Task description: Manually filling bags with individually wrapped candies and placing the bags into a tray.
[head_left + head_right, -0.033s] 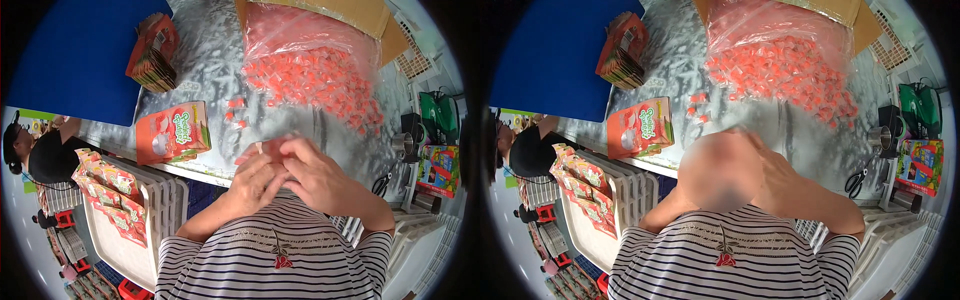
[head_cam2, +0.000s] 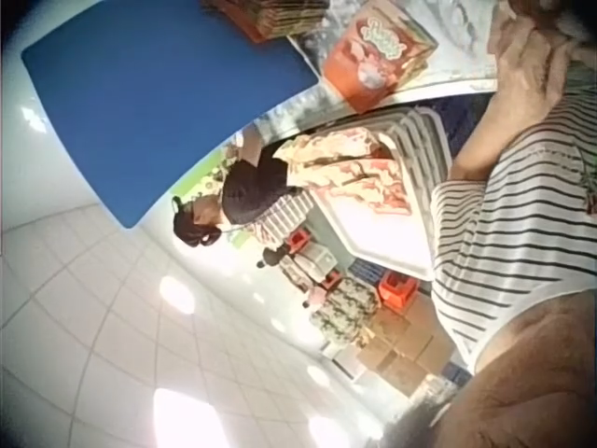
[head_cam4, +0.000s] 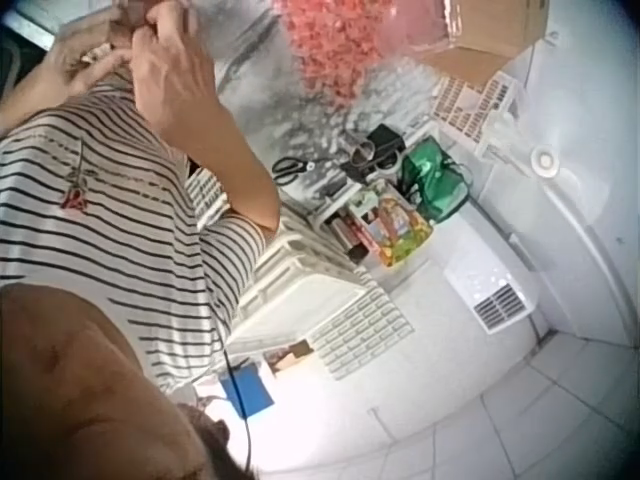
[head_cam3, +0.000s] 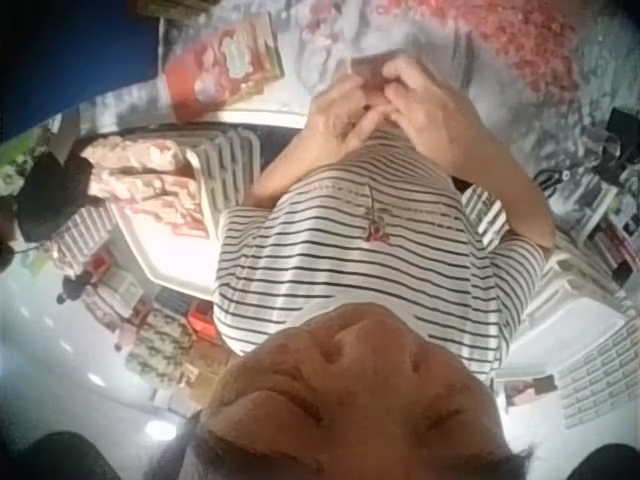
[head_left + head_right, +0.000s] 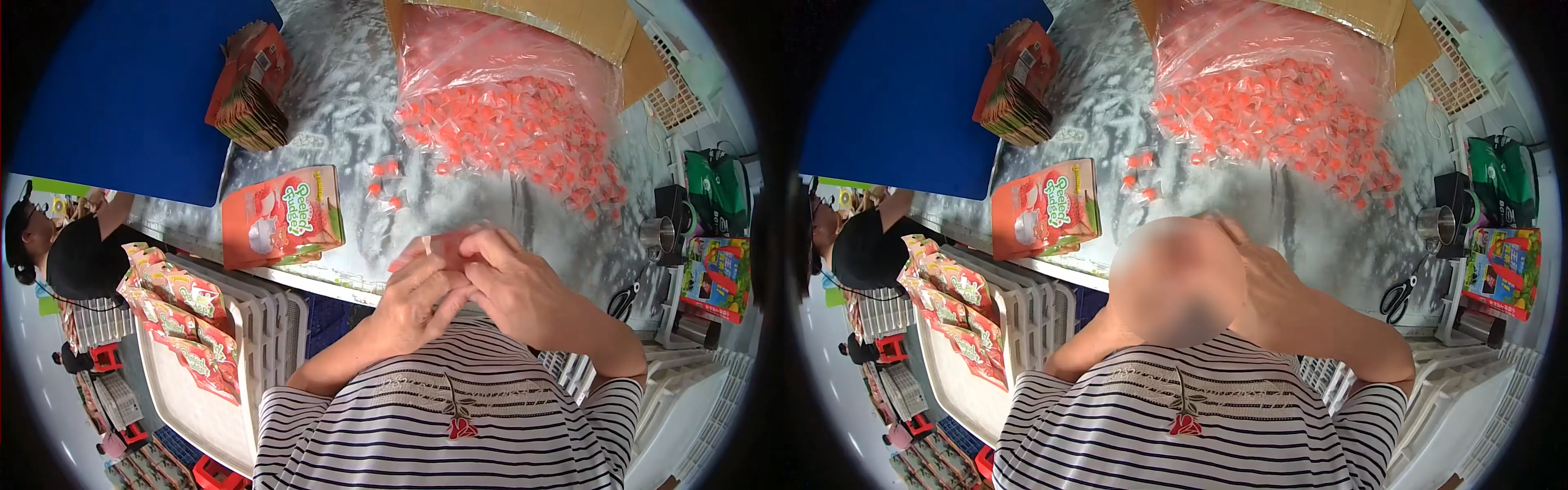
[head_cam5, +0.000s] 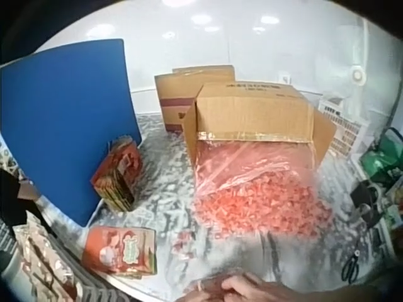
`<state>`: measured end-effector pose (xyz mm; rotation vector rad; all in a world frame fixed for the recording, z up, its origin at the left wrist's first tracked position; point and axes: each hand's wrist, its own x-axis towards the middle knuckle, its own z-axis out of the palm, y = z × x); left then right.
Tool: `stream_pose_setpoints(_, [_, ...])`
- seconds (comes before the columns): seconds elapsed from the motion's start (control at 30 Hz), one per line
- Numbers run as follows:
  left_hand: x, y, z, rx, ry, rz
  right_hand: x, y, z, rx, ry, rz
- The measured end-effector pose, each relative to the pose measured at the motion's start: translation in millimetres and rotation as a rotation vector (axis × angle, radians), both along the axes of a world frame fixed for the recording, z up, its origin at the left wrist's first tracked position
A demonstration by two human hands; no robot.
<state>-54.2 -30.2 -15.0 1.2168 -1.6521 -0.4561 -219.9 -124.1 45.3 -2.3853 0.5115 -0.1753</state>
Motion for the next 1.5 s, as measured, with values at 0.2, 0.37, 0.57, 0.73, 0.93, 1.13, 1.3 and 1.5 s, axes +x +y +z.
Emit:
stream_pose_setpoints(0.2, [17, 5, 5, -0.118, -0.019, 0.141, -10, -3, -17, -0.136, -0.113, 0.107])
stream_pose_setpoints(0.37, [50, -17, -7, 0.236, 0.156, -0.196, -11, -1, -3, -0.19, -0.222, 0.178])
stream_pose_setpoints(0.57, [33, -5, -7, 0.616, 0.548, -0.493, -24, 1, 10, -0.112, -0.18, 0.077])
stream_pose_setpoints(0.73, [10, 2, -15, 0.451, 0.297, -0.372, -28, 0, 15, 0.07, 0.047, -0.037])
stream_pose_setpoints(0.93, [-7, 7, -11, 0.448, 0.306, -0.396, -5, -19, 12, 0.341, 0.656, 0.468])
stream_pose_setpoints(1.13, [0, 9, -9, 0.608, 0.543, -0.303, -15, -17, 16, 0.214, 0.087, 0.161])
stream_pose_setpoints(1.3, [-11, 11, -19, 0.461, 0.414, -0.316, 3, -26, 15, 0.413, 0.479, 0.319])
stream_pose_setpoints(1.5, [-4, 7, -19, 0.585, 0.565, -0.305, -11, -27, 4, 0.209, 0.098, 0.119])
